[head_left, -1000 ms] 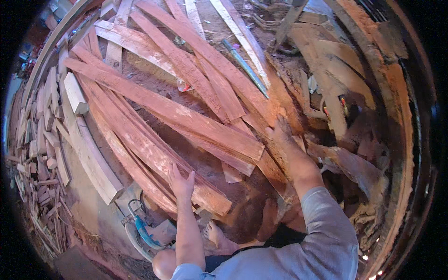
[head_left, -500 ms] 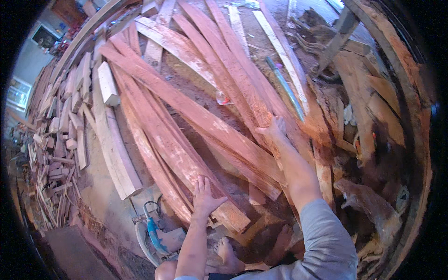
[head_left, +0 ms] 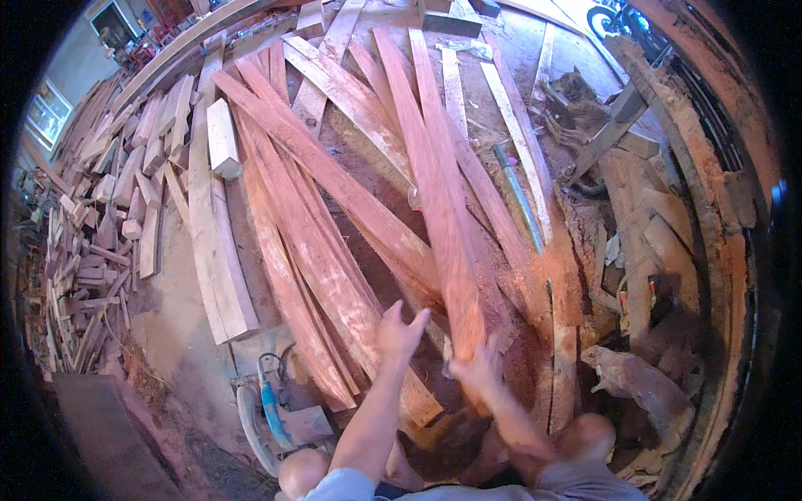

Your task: The person sorts through a large pile of wooden planks and scraps in a workshop, picking up pieces, inspecting them, and stacking them. They also use a bandsaw to cut a plank and move several pieces around the floor.

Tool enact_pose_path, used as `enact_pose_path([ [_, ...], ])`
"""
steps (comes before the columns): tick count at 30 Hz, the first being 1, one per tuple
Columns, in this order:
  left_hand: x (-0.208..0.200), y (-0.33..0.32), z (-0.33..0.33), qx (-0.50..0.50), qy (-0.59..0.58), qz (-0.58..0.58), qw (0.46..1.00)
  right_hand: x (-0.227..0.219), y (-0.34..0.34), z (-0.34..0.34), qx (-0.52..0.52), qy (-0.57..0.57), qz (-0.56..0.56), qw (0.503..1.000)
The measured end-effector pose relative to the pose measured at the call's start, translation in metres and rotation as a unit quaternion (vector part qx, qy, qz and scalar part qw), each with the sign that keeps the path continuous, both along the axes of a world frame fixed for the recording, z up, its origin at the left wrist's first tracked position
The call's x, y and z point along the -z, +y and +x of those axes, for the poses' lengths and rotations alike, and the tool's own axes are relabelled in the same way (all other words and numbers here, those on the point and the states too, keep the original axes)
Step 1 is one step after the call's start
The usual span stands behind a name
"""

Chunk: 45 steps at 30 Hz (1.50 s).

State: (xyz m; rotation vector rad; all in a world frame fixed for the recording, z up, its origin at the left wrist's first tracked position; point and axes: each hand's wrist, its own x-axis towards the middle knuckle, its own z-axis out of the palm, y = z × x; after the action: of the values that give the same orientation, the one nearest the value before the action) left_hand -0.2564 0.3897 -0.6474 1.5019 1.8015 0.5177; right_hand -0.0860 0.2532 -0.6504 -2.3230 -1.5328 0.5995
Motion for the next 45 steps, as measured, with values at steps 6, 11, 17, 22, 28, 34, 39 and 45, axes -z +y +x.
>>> enact_pose_path([
  [6, 0.020, 0.012, 0.082, -0.126, -0.467, -0.383, 0.787, -0.067, -0.148, -0.037, -0.016, 0.080, -0.106, 0.991],
  [11, 0.002, -0.025, 0.090, -0.159, -0.494, -0.291, 0.803, -0.050, -0.187, -0.039, -0.001, 0.059, 0.069, 0.996],
  [17, -0.016, -0.040, 0.056, -0.201, -0.438, -0.247, 0.841, -0.045, -0.193, -0.035, -0.082, 0.052, 0.156, 0.983],
  [22, -0.015, -0.004, -0.006, -0.286, -0.442, -0.177, 0.832, -0.047, -0.141, -0.038, -0.152, 0.173, 0.126, 0.965],
  [28, -0.031, 0.051, -0.098, -0.217, -0.215, 0.130, 0.943, 0.018, -0.036, -0.011, -0.157, 0.042, 0.195, 0.967],
  [34, -0.028, 0.009, -0.055, -0.084, -0.043, 0.200, 0.975, 0.072, 0.024, 0.089, 0.025, -0.088, 0.116, 0.989],
  [39, -0.020, -0.026, 0.005, 0.068, -0.026, 0.169, 0.983, 0.088, -0.001, 0.069, -0.008, -0.042, 0.006, 0.999],
  [45, -0.026, -0.023, 0.012, 0.175, -0.013, 0.162, 0.971, 0.086, 0.038, 0.074, 0.005, -0.112, 0.176, 0.978],
])
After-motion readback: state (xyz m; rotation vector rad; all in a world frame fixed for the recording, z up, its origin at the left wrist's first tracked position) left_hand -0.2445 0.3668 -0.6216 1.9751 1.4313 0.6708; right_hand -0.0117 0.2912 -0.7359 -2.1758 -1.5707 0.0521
